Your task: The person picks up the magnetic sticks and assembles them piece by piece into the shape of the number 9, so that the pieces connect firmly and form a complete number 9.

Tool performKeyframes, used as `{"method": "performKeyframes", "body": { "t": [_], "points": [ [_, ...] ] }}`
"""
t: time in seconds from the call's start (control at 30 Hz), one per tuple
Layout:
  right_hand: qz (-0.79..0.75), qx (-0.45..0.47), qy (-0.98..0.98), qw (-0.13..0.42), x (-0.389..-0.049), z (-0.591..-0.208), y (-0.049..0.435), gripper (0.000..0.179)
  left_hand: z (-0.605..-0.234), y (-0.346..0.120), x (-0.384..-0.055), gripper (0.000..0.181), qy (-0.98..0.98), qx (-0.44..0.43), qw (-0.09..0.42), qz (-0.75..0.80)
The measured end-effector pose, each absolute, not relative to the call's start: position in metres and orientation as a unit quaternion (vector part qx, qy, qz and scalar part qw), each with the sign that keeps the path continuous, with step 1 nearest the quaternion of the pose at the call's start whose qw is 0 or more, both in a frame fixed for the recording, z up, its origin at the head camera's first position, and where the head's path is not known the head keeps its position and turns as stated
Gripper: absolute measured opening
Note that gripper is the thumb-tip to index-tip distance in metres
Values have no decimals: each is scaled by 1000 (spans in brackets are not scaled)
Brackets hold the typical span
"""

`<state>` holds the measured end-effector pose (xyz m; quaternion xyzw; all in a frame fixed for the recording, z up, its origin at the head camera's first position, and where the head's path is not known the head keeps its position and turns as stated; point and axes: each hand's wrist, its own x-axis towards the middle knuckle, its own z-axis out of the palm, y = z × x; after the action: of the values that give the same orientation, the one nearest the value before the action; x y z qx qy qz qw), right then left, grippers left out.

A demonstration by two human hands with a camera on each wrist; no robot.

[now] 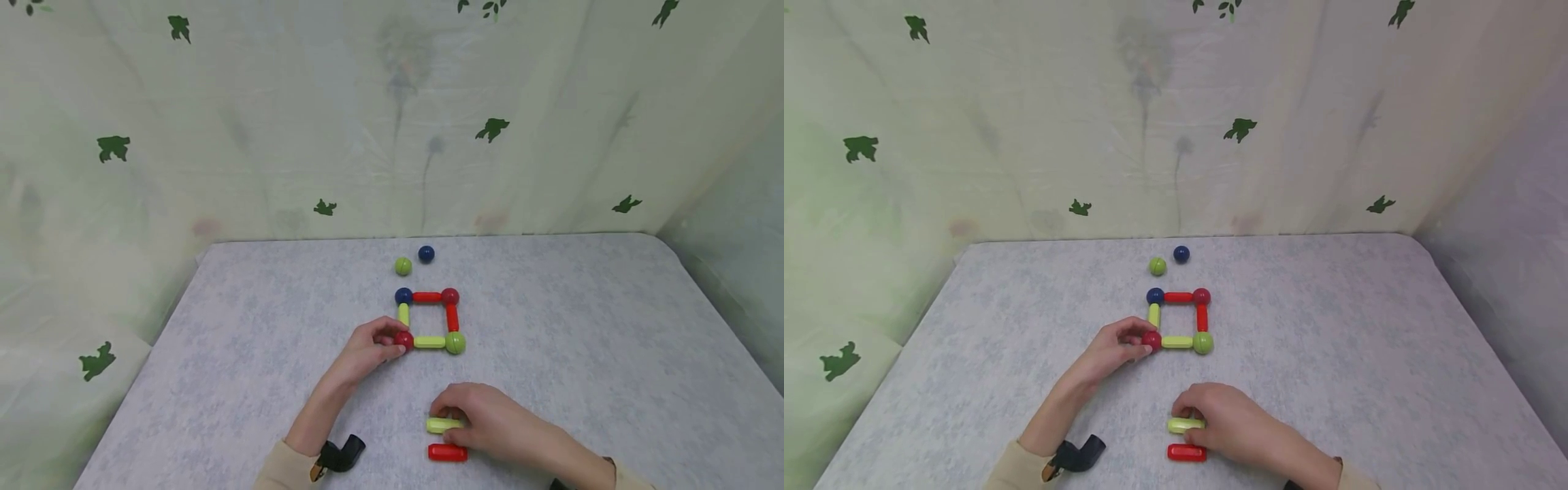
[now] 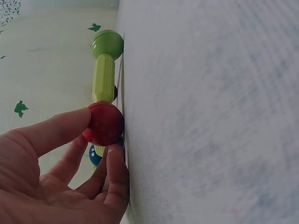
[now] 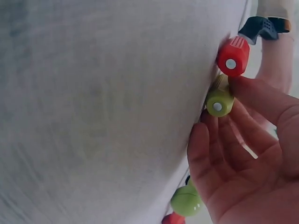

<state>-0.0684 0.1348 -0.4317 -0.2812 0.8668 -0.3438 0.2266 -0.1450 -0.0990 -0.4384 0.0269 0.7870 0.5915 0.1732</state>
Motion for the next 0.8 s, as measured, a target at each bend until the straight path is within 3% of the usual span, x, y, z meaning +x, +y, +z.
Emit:
{"method": "performKeyframes", "body": {
  "t": [0.13, 0.3, 0.53, 0.8],
  "points": [
    [-329, -257, 881, 223, -69, -430, 136, 25, -438, -98, -145, 26, 786, 24, 175, 593],
    [-405, -160, 869, 234, -73, -431, 142, 24, -439, -99, -146, 26, 790, 18, 181, 586],
    [-536, -15, 820, 198, -85, -439, 146, 29, -440, -103, -146, 27, 794, 9, 180, 580],
    [-562, 58, 805, 182, -94, -440, 145, 36, -440, -99, -146, 27, 793, 20, 184, 580]
  ]
}}
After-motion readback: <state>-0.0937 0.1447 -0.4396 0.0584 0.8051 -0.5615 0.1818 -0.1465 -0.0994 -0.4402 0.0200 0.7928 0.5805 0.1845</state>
